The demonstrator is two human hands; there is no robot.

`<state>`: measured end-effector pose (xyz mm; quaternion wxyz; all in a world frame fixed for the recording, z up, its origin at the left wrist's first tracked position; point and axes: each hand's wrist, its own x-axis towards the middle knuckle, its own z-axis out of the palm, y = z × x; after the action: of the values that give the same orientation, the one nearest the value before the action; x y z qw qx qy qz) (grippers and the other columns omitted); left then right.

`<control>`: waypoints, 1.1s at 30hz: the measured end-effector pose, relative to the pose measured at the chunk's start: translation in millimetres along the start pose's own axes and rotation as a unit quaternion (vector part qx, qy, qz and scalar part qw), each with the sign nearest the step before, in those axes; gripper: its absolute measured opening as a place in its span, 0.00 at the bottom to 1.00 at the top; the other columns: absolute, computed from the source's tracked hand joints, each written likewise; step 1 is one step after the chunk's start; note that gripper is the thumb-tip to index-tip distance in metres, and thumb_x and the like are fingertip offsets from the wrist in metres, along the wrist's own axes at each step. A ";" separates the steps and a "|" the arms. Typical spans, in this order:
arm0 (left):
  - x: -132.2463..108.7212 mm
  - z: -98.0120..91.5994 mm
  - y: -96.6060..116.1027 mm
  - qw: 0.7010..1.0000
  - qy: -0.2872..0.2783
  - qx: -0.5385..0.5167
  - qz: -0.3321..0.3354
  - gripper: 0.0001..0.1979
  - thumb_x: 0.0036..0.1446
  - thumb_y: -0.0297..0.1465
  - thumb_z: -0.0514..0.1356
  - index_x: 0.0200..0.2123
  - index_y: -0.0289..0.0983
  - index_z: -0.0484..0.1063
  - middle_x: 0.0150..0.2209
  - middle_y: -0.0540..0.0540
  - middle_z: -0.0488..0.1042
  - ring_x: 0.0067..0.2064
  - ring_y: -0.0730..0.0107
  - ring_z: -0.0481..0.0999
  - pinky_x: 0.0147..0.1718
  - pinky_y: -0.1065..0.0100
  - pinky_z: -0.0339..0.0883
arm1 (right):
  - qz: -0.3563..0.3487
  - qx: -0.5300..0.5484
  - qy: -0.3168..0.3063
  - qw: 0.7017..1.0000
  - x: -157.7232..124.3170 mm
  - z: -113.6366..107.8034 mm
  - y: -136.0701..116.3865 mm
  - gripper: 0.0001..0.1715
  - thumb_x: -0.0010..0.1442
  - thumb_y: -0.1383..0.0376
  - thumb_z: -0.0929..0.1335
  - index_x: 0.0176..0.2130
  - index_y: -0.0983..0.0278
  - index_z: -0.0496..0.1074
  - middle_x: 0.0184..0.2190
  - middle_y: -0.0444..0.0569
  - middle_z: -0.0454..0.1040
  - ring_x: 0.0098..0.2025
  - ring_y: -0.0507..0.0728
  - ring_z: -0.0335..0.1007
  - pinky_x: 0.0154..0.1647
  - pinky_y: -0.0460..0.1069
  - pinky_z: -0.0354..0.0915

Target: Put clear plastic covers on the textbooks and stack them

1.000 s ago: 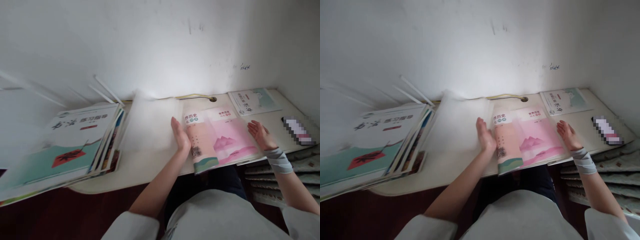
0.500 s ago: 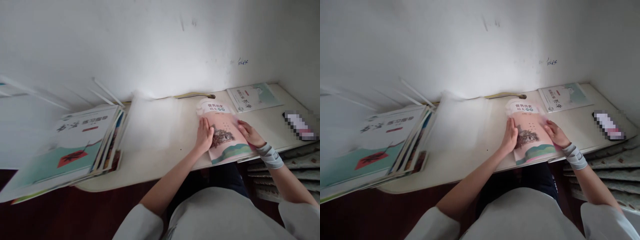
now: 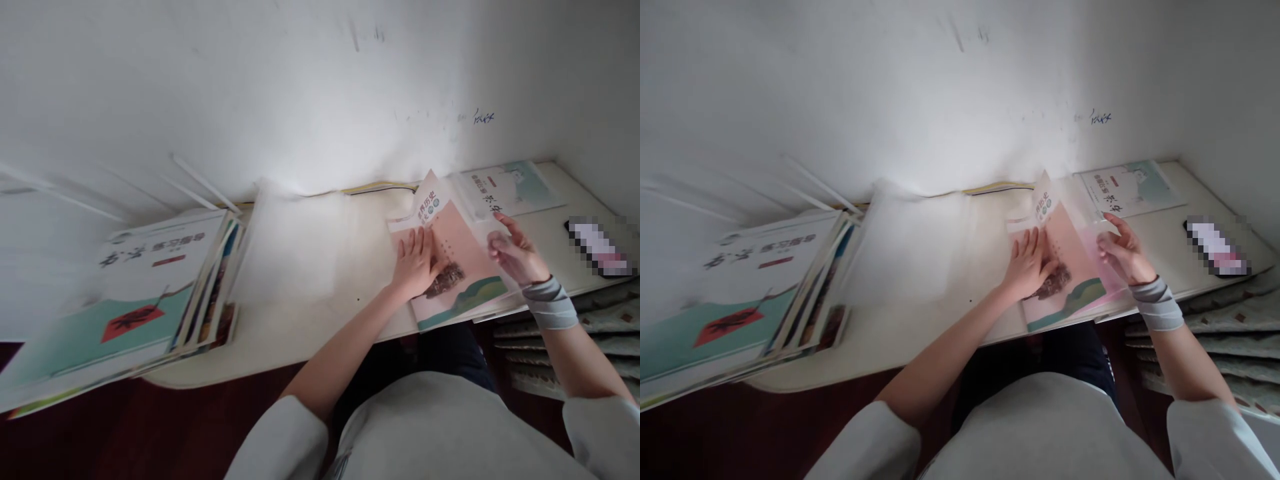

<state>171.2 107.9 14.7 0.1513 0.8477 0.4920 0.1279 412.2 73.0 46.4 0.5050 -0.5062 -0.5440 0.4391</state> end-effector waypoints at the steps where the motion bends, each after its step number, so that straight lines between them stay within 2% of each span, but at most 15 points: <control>1: 3.7 1.0 1.3 1.000 -0.022 0.004 0.004 0.41 0.60 0.52 0.42 0.67 0.31 0.38 0.68 0.33 0.40 0.68 0.46 0.37 0.62 0.42 0.34 | 0.004 0.005 0.008 1.000 1.5 -4.0 1.7 0.37 0.52 0.52 0.68 0.59 0.53 0.58 0.35 0.45 0.75 0.28 0.54 0.71 0.30 0.52 0.69; 3: 9.3 1.9 2.9 0.998 -0.053 0.012 0.012 0.43 0.59 0.53 0.44 0.67 0.31 0.38 0.67 0.31 0.42 0.68 0.42 0.39 0.61 0.38 0.35 | 0.014 0.013 0.037 0.999 2.9 -12.5 8.3 0.31 0.52 0.54 0.68 0.54 0.54 0.63 0.31 0.43 0.74 0.27 0.53 0.71 0.30 0.51 0.70; 4: 11.1 1.7 3.7 0.999 -0.050 0.013 0.015 0.43 0.59 0.53 0.45 0.67 0.31 0.37 0.67 0.31 0.41 0.68 0.42 0.38 0.60 0.38 0.35 | 0.021 0.009 0.058 0.998 2.6 -16.1 12.2 0.28 0.51 0.54 0.68 0.52 0.55 0.65 0.31 0.43 0.74 0.29 0.54 0.71 0.32 0.52 0.70; 7: 13.1 -0.5 7.3 1.000 0.003 0.003 0.030 0.42 0.60 0.52 0.42 0.67 0.32 0.32 0.68 0.34 0.37 0.68 0.45 0.35 0.61 0.40 0.37 | 0.043 -0.058 0.084 0.994 -2.4 -19.5 19.9 0.22 0.53 0.51 0.68 0.45 0.57 0.70 0.32 0.46 0.76 0.34 0.57 0.74 0.40 0.56 0.71; 12: 20.1 -2.5 8.3 0.997 -0.033 -0.008 0.062 0.43 0.59 0.54 0.42 0.67 0.33 0.33 0.69 0.36 0.37 0.68 0.45 0.35 0.61 0.40 0.36 | 0.005 -0.160 0.009 0.987 -20.0 -5.1 10.4 0.19 0.58 0.50 0.64 0.42 0.57 0.73 0.43 0.50 0.77 0.46 0.62 0.72 0.49 0.59 0.68; 16: 50.4 -18.6 -18.4 0.998 0.060 -0.017 0.020 0.41 0.60 0.52 0.43 0.67 0.32 0.36 0.68 0.34 0.37 0.68 0.46 0.36 0.62 0.43 0.35 | -0.039 -0.171 -0.067 0.982 -56.1 7.9 7.6 0.21 0.55 0.52 0.67 0.47 0.54 0.72 0.46 0.50 0.75 0.49 0.66 0.71 0.51 0.61 0.68; 18: 71.7 -30.3 -38.4 0.996 0.085 -0.021 -0.023 0.41 0.60 0.50 0.47 0.66 0.30 0.39 0.67 0.30 0.43 0.67 0.43 0.41 0.61 0.43 0.38 | -0.047 -0.203 -0.095 0.973 -81.5 17.8 14.0 0.20 0.56 0.54 0.66 0.49 0.50 0.70 0.45 0.48 0.75 0.50 0.66 0.71 0.52 0.63 0.68; 19: 81.5 -35.6 -47.8 0.996 0.072 -0.032 -0.037 0.42 0.59 0.50 0.49 0.66 0.29 0.41 0.65 0.28 0.49 0.66 0.42 0.45 0.60 0.44 0.42 | -0.046 -0.225 -0.106 0.967 -93.5 24.3 18.6 0.22 0.56 0.54 0.66 0.52 0.47 0.67 0.47 0.46 0.75 0.52 0.66 0.69 0.54 0.64 0.67; 21: 95.6 -43.3 -63.3 0.997 0.025 -0.056 -0.049 0.42 0.56 0.50 0.54 0.64 0.28 0.47 0.59 0.26 0.61 0.61 0.41 0.58 0.55 0.50 0.53 | -0.055 -0.267 -0.074 0.959 -111.5 39.3 28.7 0.30 0.52 0.53 0.69 0.54 0.40 0.61 0.49 0.43 0.73 0.53 0.67 0.68 0.54 0.65 0.67; 23: 98.9 -47.8 -73.4 0.997 -0.006 -0.054 -0.051 0.38 0.55 0.49 0.56 0.61 0.30 0.55 0.52 0.29 0.69 0.54 0.44 0.68 0.49 0.56 0.60 | -0.063 -0.300 -0.011 0.952 -116.9 53.7 37.1 0.27 0.52 0.52 0.69 0.52 0.40 0.63 0.47 0.45 0.74 0.51 0.69 0.69 0.53 0.67 0.67; 25: 89.8 -52.0 -80.4 0.998 -0.007 -0.028 -0.055 0.31 0.54 0.47 0.57 0.55 0.32 0.63 0.48 0.31 0.72 0.49 0.48 0.71 0.45 0.59 0.62 | -0.062 -0.314 0.034 0.947 -108.4 62.2 41.1 0.18 0.55 0.52 0.66 0.47 0.47 0.69 0.43 0.50 0.76 0.50 0.71 0.70 0.52 0.70 0.66; 26: 80.7 -55.0 -83.8 0.998 -0.006 -0.013 -0.060 0.28 0.54 0.46 0.58 0.52 0.33 0.66 0.47 0.32 0.72 0.48 0.49 0.72 0.44 0.60 0.62 | -0.063 -0.311 0.042 0.948 -99.7 63.0 41.2 0.16 0.57 0.52 0.65 0.45 0.51 0.71 0.43 0.52 0.76 0.51 0.71 0.69 0.54 0.70 0.64; 28: 54.6 -63.2 -91.8 0.997 -0.005 0.009 -0.082 0.22 0.53 0.44 0.59 0.45 0.35 0.69 0.43 0.34 0.74 0.44 0.50 0.74 0.41 0.61 0.63 | -0.064 -0.279 0.032 0.958 -76.4 56.7 38.3 0.21 0.59 0.53 0.63 0.48 0.57 0.71 0.48 0.53 0.74 0.55 0.69 0.67 0.58 0.69 0.61; 30: 21.3 -73.3 -100.8 0.993 -0.002 0.011 -0.119 0.15 0.51 0.43 0.61 0.36 0.37 0.72 0.34 0.38 0.76 0.38 0.51 0.75 0.36 0.62 0.63 | -0.046 -0.230 -0.001 0.972 -49.6 42.1 33.1 0.26 0.58 0.52 0.65 0.53 0.60 0.68 0.53 0.52 0.71 0.57 0.66 0.65 0.60 0.66 0.59; 33: -28.4 -85.4 -110.9 0.985 -0.029 -0.083 -0.151 0.12 0.48 0.43 0.63 0.23 0.40 0.70 0.20 0.47 0.71 0.27 0.58 0.74 0.30 0.65 0.62 | 0.036 -0.202 -0.021 0.979 -13.0 16.3 27.3 0.26 0.53 0.50 0.69 0.47 0.62 0.73 0.46 0.51 0.76 0.50 0.67 0.71 0.56 0.64 0.64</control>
<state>38.0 146.4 49.1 0.2528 0.7518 0.5973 0.1190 398.6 63.4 16.3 0.3650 -0.6075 -0.6133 0.3486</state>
